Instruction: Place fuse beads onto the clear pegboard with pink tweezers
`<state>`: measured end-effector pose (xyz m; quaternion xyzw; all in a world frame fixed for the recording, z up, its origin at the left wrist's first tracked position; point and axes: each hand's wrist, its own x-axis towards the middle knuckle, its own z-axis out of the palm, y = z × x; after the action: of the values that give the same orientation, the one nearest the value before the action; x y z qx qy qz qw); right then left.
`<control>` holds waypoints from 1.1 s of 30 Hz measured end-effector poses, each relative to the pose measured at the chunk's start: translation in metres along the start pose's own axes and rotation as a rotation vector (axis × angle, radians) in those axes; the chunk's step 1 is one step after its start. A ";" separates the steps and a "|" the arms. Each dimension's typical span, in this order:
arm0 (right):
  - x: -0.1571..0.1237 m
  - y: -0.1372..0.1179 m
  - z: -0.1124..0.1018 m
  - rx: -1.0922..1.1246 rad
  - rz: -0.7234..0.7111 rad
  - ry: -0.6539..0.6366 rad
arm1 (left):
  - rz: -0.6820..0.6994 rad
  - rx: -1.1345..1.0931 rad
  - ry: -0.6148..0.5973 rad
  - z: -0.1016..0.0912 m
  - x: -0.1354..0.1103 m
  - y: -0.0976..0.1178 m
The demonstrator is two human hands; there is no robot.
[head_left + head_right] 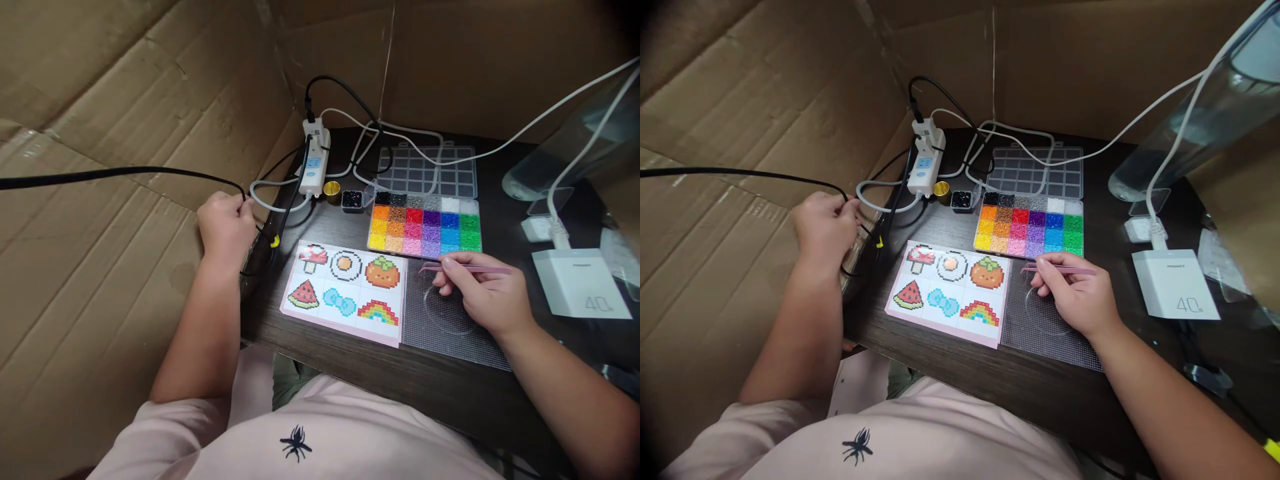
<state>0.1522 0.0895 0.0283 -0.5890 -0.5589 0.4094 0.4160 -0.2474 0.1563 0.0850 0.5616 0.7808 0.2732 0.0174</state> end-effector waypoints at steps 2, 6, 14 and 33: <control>0.000 0.000 0.000 0.010 -0.002 -0.005 | 0.042 0.023 0.077 -0.001 0.011 0.000; 0.000 0.001 0.000 0.014 -0.013 -0.012 | 0.043 -0.050 0.047 0.010 0.015 0.000; 0.000 0.003 -0.001 0.028 -0.013 -0.015 | 0.017 -0.237 0.029 0.007 -0.039 0.019; -0.019 -0.043 -0.004 -0.079 -0.062 0.200 | 1.258 0.025 -0.484 0.050 -0.236 0.160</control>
<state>0.1413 0.0721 0.0704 -0.6253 -0.5483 0.3129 0.4587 -0.0052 0.0025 0.0478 0.9550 0.2823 0.0885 0.0229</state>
